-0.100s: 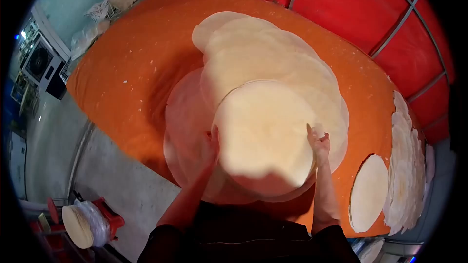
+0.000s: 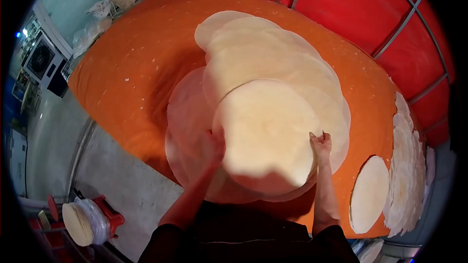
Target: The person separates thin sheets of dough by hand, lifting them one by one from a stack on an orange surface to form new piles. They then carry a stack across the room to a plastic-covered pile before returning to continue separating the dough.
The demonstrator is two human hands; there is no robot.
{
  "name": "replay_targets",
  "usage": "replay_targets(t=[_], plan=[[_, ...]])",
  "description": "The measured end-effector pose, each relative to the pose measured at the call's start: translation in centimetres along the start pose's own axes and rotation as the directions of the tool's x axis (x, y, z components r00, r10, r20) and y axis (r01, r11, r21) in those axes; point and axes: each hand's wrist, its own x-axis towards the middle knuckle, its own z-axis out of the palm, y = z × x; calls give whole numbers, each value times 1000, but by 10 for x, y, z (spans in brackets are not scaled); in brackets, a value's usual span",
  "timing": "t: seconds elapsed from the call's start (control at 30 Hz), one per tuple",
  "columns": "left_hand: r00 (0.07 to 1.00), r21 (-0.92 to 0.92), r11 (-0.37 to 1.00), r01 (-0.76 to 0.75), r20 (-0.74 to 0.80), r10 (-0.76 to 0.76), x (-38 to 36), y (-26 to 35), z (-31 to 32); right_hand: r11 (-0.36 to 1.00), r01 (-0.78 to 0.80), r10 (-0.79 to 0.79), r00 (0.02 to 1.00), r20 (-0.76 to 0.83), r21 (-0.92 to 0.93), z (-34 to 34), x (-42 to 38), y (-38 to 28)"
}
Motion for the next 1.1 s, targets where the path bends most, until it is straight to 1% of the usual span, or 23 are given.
replay_targets(t=[0.03,0.07,0.1,0.13,0.17,0.23,0.27,0.3,0.37,0.4,0.43,0.47,0.5,0.53,0.57,0.67,0.7,0.73,0.77,0.83,0.93,1.0,1.1], plan=[[998,134,990,-48,40,43,-16,14,-6,998,-61,59,996,-67,-27,6,-15,-25],[998,76,997,-18,66,13,-19,22,-7,993,-107,99,986,-135,-50,8,-17,-44],[995,19,1000,16,93,-17,-22,29,-9,982,-140,154,982,-108,129,9,-16,-54],[982,-208,965,159,130,-134,-24,29,-14,977,-157,171,981,-90,145,2,-16,-51],[955,-420,860,290,188,-230,-23,27,-18,972,-167,180,981,-70,164,-7,-9,-45],[903,-468,816,340,406,-143,-27,12,-34,963,-208,220,974,-52,173,-12,-6,-38],[854,-479,792,378,511,-98,-30,3,-41,959,-237,249,966,-63,156,-13,-4,-38],[893,-465,819,336,433,-121,-28,-5,-45,954,-266,277,958,-76,136,-15,-5,-39],[953,-424,870,249,268,-142,-18,-19,-50,892,-432,416,900,132,133,9,-37,-91],[925,-577,767,280,377,-54,-16,3,-69,854,-506,472,850,233,118,23,-50,-109],[887,-702,632,328,459,49,-16,39,-87,825,-548,497,819,287,135,25,-62,-104],[867,-574,737,357,498,-33,-9,68,-89,807,-575,520,800,299,132,20,-61,-98],[847,-509,839,191,517,120,15,27,-88,784,-606,546,776,315,135,16,-62,-87],[839,-424,902,82,518,167,27,9,-88,758,-637,569,750,336,139,15,-64,-80],[829,-335,942,-34,518,214,39,-10,-88,740,-664,636,744,205,112,30,-65,-94],[923,-7,997,-81,378,78,30,10,-65,870,-493,492,870,-31,-28,35,-54,-65],[947,102,992,-80,317,44,27,17,-59,845,-534,533,843,-67,6,40,-54,-71],[968,207,976,-71,252,17,24,25,-60,852,-521,523,848,-83,48,38,-53,-64],[944,127,988,92,305,-127,21,35,-68,859,-504,511,854,-99,90,33,-50,-51],[815,-4,907,422,440,-377,8,59,-88,856,-494,511,853,-105,151,31,-48,-44],[603,-161,829,535,761,-241,-10,48,-104,856,-479,502,859,-96,192,31,-48,-47],[669,-318,795,516,729,-144,-30,40,-105,884,-424,448,888,-103,196,28,-50,-41],[759,-542,661,520,648,-66,-44,27,-119,805,-581,585,811,-2,121,44,-79,-73]])
